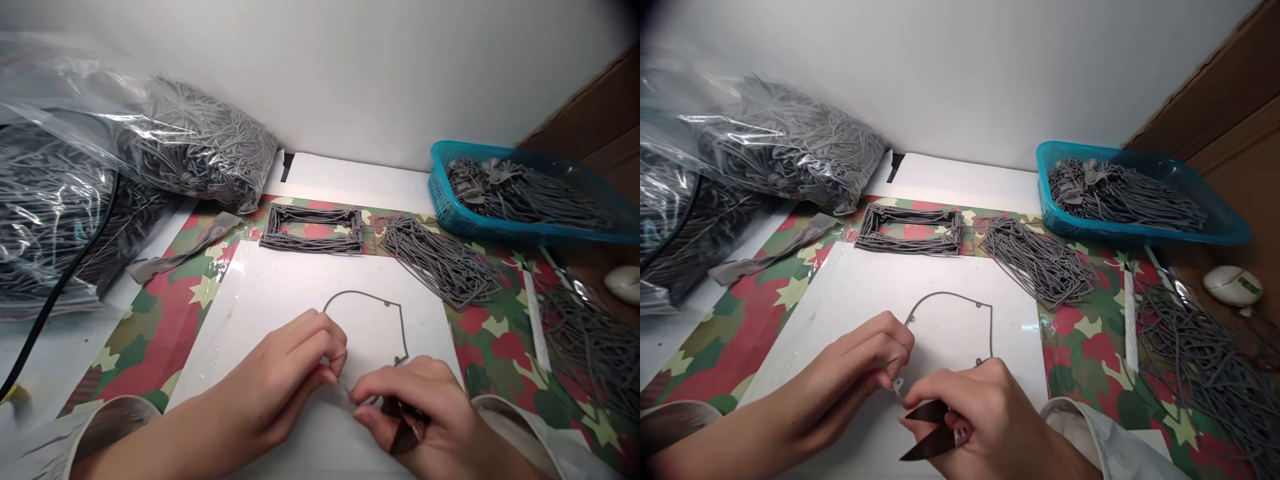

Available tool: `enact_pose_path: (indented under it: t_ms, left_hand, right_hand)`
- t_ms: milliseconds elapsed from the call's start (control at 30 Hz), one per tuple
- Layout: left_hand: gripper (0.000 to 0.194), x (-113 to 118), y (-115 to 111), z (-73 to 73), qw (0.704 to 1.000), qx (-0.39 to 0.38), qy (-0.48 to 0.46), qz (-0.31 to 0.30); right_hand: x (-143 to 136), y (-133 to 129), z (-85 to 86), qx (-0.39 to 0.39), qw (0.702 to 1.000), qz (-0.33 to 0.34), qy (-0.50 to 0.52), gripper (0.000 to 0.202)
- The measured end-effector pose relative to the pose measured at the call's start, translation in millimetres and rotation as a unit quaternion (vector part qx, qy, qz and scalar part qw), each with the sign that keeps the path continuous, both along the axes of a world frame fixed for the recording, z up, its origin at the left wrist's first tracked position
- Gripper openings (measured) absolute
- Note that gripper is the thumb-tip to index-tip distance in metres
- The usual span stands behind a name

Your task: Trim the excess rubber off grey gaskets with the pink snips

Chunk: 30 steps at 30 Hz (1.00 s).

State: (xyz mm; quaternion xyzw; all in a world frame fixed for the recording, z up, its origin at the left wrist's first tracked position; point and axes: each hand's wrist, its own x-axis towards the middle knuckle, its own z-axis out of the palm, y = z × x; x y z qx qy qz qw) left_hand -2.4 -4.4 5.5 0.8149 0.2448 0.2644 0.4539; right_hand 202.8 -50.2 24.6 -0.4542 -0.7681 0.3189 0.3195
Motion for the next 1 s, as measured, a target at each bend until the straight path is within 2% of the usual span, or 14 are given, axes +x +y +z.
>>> enact_pose_path:
  t_ms: [133,267,400,533,667,800,900,1000]
  left_hand:
    - [0.016,6.5,-7.5,-0.6,1.0,-0.014,-0.013,0.023]
    - [0.016,10.7,-13.4,1.6,0.997,-0.044,-0.022,0.053]
    - [0.017,12.9,-15.1,3.3,0.994,-0.073,-0.042,0.062]
    - [0.018,11.8,-13.5,1.5,0.992,-0.093,-0.069,0.059]
    - [0.015,6.5,-12.3,-1.4,0.991,-0.068,-0.097,0.061]
    - [0.014,1.3,-11.3,-1.8,0.992,-0.033,-0.1,0.064]
    - [0.014,-0.1,-9.2,-0.1,0.993,0.007,-0.098,0.061]
    - [0.016,0.6,-6.7,1.7,0.993,0.049,-0.091,0.059]
  right_hand:
    - [-6.3,-4.5,-4.3,0.035,0.998,-0.005,0.053,0.009]
    - [-7.5,-6.4,-5.3,0.061,0.994,-0.019,0.087,0.008]
    - [-8.5,-7.0,-8.8,0.069,0.995,-0.009,0.077,0.008]
    - [-9.3,-9.2,-8.7,0.11,0.991,-0.025,0.07,0.004]
    - [-5.6,-7.8,7.4,0.115,0.99,-0.075,0.012,0.029]
    - [3.0,1.1,17.1,0.107,0.994,-0.006,-0.033,0.03]
    - [8.7,6.1,9.8,0.124,0.99,0.037,-0.051,0.026]
    - [11.1,5.7,-0.8,0.163,0.982,0.041,-0.09,0.024]
